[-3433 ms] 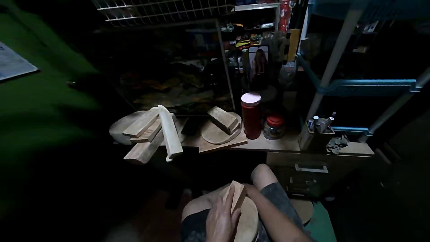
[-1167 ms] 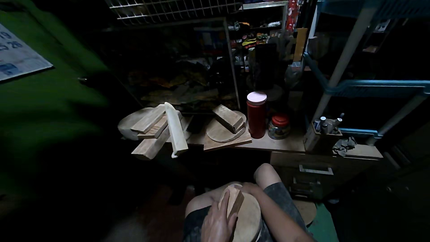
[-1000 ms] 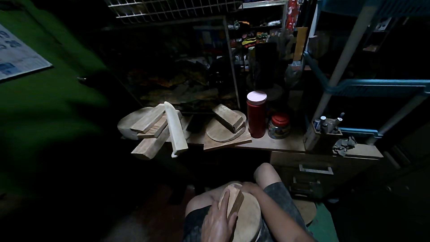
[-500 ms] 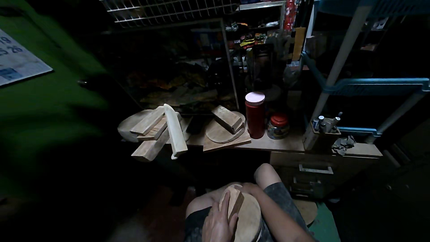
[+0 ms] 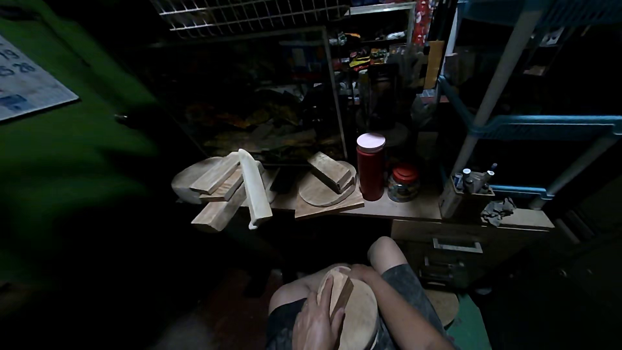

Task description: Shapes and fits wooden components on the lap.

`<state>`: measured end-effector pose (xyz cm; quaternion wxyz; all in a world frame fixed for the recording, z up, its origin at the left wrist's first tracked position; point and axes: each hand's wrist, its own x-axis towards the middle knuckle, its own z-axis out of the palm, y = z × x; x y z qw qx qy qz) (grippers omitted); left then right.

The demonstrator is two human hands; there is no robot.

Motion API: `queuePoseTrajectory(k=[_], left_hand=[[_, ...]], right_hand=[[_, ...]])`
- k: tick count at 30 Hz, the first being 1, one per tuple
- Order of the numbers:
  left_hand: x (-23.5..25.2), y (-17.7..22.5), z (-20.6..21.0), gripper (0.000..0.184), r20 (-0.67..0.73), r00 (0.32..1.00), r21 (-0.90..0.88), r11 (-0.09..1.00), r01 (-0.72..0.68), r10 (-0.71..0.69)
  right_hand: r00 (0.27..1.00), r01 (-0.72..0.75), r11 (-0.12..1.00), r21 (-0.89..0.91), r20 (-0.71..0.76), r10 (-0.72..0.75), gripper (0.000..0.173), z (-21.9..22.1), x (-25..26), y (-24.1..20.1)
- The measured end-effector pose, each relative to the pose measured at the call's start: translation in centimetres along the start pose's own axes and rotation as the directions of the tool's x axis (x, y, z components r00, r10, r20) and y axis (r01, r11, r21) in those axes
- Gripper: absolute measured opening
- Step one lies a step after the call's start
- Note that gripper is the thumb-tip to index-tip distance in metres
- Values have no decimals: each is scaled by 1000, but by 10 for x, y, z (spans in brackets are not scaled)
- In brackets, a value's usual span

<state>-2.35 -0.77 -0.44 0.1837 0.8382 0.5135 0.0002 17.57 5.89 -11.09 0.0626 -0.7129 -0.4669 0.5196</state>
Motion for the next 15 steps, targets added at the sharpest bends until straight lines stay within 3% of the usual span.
queuePoseTrajectory(k=[15], left_hand=[[0,0,1,77,-4,1000,-7,1000,-3,2]], right_hand=[[1000,-2,1000,-25,11,2,82,0,3,0]])
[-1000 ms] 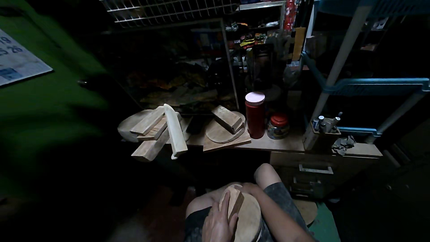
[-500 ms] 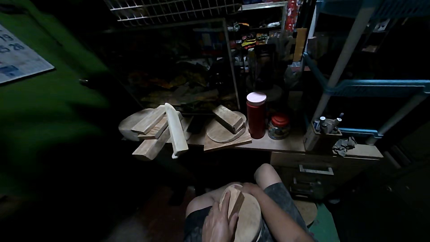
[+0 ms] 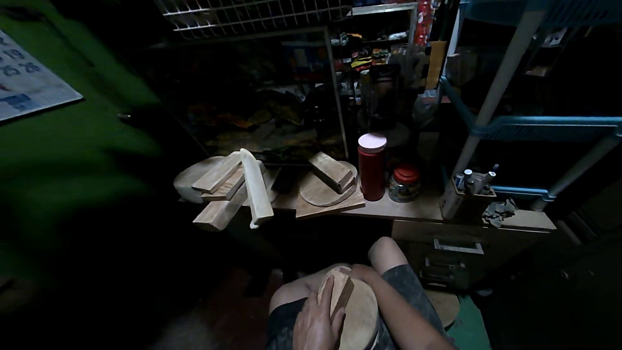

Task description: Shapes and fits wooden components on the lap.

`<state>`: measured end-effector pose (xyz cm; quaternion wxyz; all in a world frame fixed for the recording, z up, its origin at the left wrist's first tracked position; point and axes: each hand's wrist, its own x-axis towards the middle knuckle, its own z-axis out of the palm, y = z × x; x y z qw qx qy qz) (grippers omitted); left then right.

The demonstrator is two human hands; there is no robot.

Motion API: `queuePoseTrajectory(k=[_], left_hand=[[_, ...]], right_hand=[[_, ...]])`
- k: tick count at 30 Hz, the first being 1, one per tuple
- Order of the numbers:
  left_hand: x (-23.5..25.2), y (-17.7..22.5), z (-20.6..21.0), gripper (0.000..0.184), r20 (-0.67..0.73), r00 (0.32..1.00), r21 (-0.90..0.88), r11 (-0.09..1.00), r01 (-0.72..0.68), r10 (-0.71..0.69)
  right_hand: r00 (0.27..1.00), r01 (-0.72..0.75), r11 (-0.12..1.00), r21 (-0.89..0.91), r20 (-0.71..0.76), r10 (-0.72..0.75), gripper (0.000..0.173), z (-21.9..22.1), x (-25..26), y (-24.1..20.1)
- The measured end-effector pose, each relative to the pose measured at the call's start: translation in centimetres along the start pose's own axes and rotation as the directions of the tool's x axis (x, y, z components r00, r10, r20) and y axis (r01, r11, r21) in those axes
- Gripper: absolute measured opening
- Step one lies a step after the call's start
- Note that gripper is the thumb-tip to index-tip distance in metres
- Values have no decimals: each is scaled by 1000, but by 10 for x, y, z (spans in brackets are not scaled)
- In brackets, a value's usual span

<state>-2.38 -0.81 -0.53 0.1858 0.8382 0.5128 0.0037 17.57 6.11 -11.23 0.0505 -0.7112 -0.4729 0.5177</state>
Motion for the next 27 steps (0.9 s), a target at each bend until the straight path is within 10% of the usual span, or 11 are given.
queuePoseTrajectory(k=[27], left_hand=[[0,0,-1,76,-12,1000,-17,1000,-4,4]], right_hand=[[1000,-12,1000,7,-10,12,82,1,2,2]])
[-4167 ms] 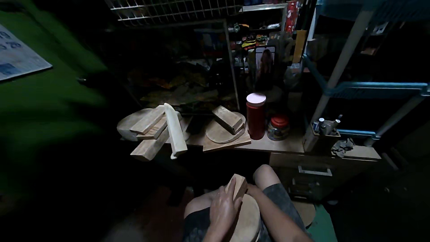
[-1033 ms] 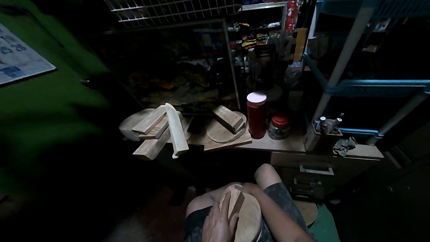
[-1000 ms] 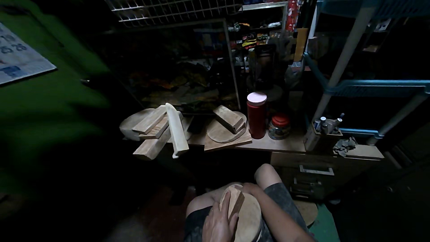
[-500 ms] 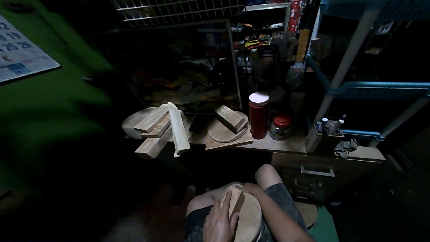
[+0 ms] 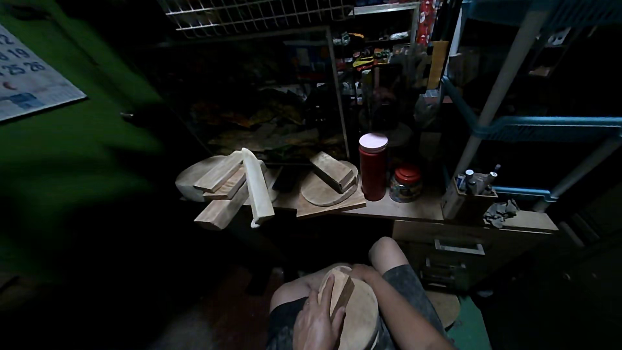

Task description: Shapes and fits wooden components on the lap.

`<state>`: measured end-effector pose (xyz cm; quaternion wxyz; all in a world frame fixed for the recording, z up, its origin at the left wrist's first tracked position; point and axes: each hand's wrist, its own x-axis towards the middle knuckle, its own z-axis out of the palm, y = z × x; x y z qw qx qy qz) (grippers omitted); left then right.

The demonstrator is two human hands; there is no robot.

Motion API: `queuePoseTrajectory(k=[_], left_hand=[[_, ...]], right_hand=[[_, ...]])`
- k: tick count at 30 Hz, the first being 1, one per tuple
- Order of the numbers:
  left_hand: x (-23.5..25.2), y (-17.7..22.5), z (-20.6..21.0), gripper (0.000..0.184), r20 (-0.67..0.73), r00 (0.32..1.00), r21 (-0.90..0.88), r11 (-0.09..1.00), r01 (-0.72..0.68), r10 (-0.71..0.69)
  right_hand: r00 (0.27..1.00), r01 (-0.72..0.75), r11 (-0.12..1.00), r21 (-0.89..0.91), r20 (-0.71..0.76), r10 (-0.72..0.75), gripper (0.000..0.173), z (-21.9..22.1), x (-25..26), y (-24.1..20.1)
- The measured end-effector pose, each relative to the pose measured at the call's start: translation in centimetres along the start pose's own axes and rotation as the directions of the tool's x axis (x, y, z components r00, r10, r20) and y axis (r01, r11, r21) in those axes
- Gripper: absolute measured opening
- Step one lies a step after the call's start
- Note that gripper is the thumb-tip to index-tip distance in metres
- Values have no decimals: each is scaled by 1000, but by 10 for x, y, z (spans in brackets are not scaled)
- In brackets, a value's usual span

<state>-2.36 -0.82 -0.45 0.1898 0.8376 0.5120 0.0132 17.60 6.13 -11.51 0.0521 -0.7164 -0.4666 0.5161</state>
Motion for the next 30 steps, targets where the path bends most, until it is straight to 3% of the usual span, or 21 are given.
queuePoseTrajectory(k=[30], left_hand=[[-1,1,2,74,-18,1000,12,1000,13,-13]], right_hand=[[1000,30,1000,1,7,-30,79,-2,-10,-4]])
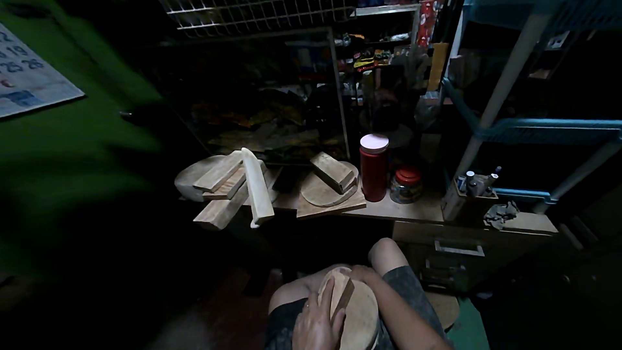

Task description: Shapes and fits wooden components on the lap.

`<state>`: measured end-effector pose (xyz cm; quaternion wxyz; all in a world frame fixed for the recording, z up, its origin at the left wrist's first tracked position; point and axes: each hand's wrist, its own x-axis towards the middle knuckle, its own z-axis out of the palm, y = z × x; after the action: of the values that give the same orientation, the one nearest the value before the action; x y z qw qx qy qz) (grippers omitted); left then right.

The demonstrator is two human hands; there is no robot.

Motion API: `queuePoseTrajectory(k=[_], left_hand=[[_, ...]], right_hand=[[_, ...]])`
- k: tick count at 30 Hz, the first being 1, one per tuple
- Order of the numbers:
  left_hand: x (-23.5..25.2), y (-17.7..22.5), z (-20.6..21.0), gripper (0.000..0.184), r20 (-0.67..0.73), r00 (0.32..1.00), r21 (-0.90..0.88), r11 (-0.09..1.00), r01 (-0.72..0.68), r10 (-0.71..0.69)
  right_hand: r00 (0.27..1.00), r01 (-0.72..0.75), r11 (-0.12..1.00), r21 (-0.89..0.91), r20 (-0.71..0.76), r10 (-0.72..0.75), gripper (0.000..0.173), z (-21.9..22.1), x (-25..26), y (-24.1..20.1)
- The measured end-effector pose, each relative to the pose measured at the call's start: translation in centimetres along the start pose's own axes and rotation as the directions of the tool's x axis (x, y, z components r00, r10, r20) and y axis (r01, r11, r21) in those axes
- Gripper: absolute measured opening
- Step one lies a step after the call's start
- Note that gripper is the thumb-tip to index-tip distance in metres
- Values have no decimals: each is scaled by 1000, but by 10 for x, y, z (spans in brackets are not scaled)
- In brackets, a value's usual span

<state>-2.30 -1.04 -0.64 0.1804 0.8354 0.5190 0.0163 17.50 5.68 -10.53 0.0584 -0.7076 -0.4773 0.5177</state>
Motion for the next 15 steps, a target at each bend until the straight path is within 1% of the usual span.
queuePoseTrajectory(k=[4,10,15], left_hand=[[1,0,0,74,-5,1000,-3,1000,-1,1],[1,-1,0,75,1,1000,-1,1000,1,-1],[1,-1,0,75,-1,1000,-13,1000,6,-6]], right_hand=[[1000,-16,1000,0,-1,16,81,0,1,0],[1000,6,1000,14,-14,-6,78,0,2,1],[1000,-21,1000,0,-21,21,81,2,5,2]])
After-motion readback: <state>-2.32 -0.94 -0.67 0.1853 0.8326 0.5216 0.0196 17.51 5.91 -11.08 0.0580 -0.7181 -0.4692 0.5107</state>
